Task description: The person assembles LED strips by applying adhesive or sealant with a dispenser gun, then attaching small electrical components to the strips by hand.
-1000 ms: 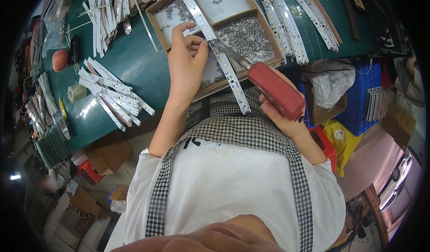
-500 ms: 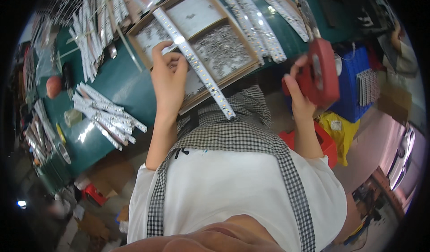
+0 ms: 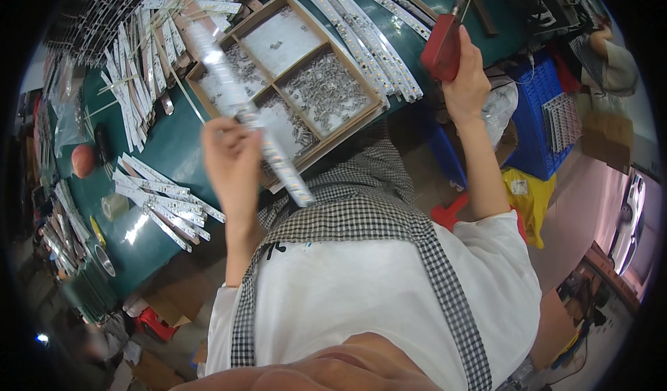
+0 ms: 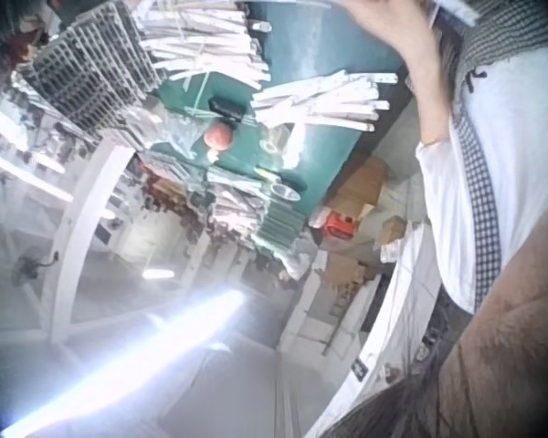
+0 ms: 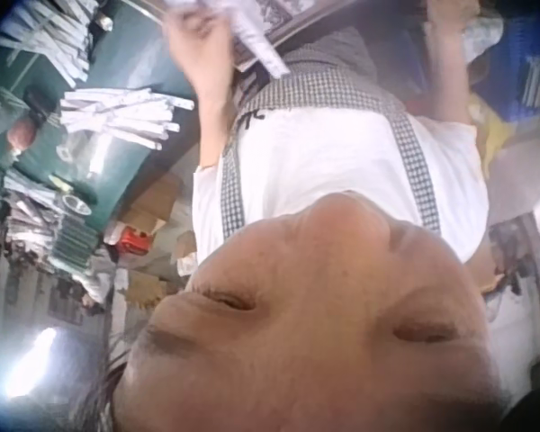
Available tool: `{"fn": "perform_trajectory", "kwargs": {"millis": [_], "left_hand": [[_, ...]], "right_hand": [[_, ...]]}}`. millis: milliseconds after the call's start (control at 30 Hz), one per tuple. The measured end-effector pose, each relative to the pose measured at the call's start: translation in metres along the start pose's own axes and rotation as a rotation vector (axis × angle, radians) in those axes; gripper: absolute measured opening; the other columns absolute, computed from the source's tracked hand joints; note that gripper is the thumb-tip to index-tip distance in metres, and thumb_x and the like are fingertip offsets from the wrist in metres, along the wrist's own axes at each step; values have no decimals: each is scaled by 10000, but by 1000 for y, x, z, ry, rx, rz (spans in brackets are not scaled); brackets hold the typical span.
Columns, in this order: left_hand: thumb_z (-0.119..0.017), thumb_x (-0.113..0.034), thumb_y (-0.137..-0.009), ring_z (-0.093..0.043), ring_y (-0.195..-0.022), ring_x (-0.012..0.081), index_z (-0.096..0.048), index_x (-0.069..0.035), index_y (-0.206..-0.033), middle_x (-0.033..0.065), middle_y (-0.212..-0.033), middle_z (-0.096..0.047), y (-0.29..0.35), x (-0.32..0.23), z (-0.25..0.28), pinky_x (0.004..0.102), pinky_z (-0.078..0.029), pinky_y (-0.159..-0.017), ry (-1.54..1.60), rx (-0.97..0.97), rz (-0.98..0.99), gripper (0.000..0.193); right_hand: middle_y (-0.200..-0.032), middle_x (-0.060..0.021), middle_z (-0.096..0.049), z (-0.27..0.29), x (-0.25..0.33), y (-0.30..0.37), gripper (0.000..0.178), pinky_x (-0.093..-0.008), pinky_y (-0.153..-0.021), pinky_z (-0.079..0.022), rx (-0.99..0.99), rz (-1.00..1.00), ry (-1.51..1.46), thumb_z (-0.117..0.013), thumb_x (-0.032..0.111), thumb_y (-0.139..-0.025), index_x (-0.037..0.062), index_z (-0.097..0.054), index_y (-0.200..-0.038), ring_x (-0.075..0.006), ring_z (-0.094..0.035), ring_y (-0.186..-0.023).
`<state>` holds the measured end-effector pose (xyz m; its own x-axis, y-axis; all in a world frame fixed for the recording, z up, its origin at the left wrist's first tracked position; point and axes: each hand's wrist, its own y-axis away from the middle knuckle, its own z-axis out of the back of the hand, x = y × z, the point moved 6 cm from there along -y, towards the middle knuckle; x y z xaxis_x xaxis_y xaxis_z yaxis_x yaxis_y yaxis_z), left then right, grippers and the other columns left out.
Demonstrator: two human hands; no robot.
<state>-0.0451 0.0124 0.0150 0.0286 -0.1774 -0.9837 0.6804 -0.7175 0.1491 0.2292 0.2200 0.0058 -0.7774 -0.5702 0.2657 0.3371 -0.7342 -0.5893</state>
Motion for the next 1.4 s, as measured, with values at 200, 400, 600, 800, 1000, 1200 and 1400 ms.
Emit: {"fn": "perform_trajectory", "kwargs": {"millis": [200, 400, 600, 800, 1000, 1200, 1400], "left_hand": [[-584, 1, -799, -473, -669, 75, -439, -24, -1003, 26, -731, -514, 8, -4, 163, 194, -361, -613, -255, -449, -86, 251], [-603, -72, -783, -493, -722, 141, -511, 14, -929, 53, -764, -544, 23, -28, 166, 277, -404, -680, -1242, -737, -382, 193], [-626, -129, -808, -554, -699, 101, -502, -7, -863, 83, -804, -587, 0, -6, -23, 225, -461, -616, 24, 247, 80, 182], [-605, -21, -807, -580, -881, 171, -374, -31, -980, 171, -1009, -575, 8, -14, -101, 245, -471, -783, 535, 534, 94, 289], [-597, 23, -792, -600, -762, 161, -387, -14, -947, 139, -857, -595, -5, -7, -70, 234, -501, -653, 658, 179, 35, 264], [-568, 42, -790, -577, -593, 121, -396, -12, -910, 84, -734, -561, -7, 19, -27, 209, -470, -526, 85, 139, 159, 216], [-552, 36, -800, -581, -564, 118, -387, -20, -865, 79, -711, -559, -14, 28, -40, 206, -447, -483, -22, 289, 131, 186]], "right_hand": [[-1125, -130, -543, 17, 12, -4, 642, -336, -826, -448, -97, 66, -155, -663, 37, -721, 63, -377, -1295, -273, -558, -990], [-945, -28, -530, 55, 20, 29, 303, -238, -695, -465, -268, -510, -696, -584, 37, -822, 0, -461, -1096, -108, -542, -805], [-782, -61, -516, 61, 79, 51, 204, -211, -616, -439, -233, -460, -750, -495, 1, -853, 6, -379, -1021, -98, -501, -660], [-749, -55, -517, 83, 87, 62, 124, -250, -708, -391, -28, -345, -465, -469, 91, -867, 12, -393, -925, -137, -492, -684], [-880, -93, -520, 41, 103, 76, 393, -240, -646, -445, 297, -268, -1059, -592, 78, -801, 11, -351, -1103, -138, -549, -762], [-1069, -114, -431, 37, 96, 63, 414, -266, -622, -456, 258, -191, -1155, -509, 95, -839, -6, -313, -1190, -166, -527, -756], [-1053, -117, -446, 38, 90, 56, 373, -237, -583, -449, 131, -235, -1201, -498, 82, -844, -24, -339, -1164, -163, -529, -751]]}}
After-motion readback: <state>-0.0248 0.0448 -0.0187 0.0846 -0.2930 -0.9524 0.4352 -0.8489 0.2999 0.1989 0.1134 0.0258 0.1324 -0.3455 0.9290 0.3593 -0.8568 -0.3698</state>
